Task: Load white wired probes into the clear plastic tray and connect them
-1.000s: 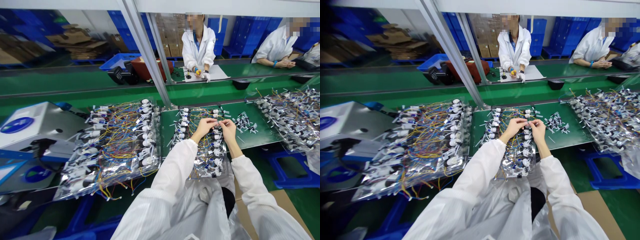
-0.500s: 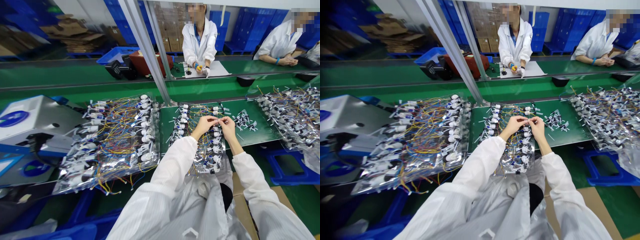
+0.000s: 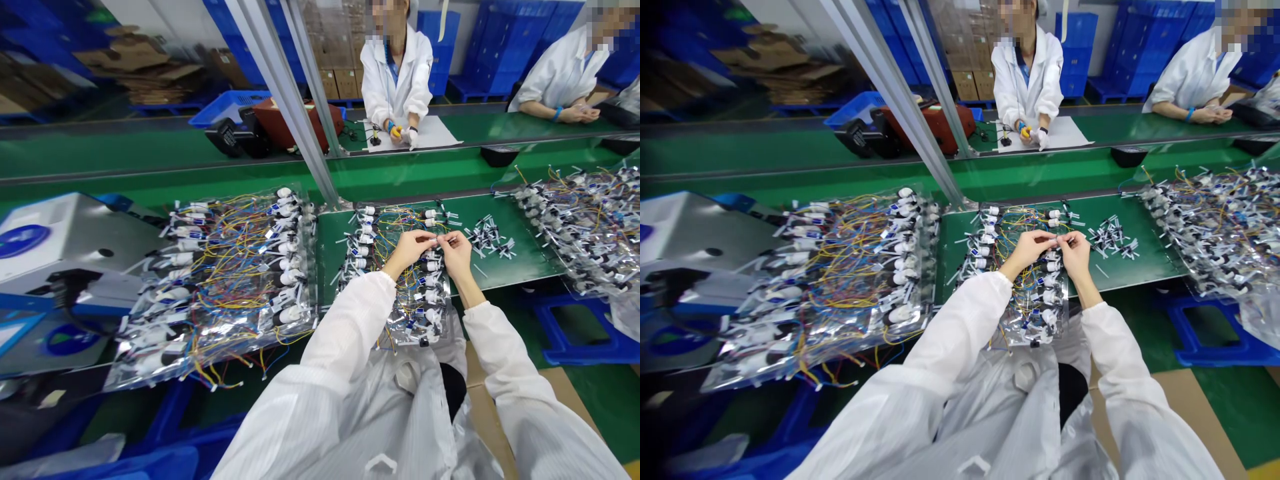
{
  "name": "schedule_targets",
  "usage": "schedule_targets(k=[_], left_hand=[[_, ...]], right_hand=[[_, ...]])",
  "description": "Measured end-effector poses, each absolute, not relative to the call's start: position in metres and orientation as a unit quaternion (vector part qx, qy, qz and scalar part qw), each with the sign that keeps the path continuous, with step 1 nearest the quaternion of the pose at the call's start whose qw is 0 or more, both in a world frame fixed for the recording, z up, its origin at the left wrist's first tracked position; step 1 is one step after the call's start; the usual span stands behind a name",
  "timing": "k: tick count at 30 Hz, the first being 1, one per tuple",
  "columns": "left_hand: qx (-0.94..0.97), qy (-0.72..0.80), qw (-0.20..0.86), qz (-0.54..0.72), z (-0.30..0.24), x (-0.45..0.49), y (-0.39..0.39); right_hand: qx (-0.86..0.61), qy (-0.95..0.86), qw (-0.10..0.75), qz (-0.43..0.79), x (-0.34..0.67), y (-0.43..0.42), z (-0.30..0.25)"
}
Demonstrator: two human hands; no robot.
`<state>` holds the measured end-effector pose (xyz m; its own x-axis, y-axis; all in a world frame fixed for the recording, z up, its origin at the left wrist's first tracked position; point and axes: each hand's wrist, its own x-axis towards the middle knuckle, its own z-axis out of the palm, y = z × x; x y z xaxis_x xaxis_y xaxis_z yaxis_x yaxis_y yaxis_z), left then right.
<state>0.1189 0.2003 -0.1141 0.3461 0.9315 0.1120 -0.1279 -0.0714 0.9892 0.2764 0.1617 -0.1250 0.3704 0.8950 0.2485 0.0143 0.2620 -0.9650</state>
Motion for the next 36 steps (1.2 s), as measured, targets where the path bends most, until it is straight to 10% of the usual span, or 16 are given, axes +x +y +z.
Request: schedule_targets(k=[23,31,36], left_hand=[[0.550,0.320,0.618,0.461,-0.120,0.119,0.203],[0.837,0.320,0.292,0.335,-0.080,0.101,0.198],[0.897,0.346,0.217,0.171,-0.043,0.092,0.188]], right_hand=[[-0.501,-0.502,0.629,0.318,0.274,0.165,-0.127],[-0.595,-0.613,0.509,0.103,0.351,0.145,-0.093],[-0.676,-0.694,0.239,-0.060,0.391,0.133,-0.093]])
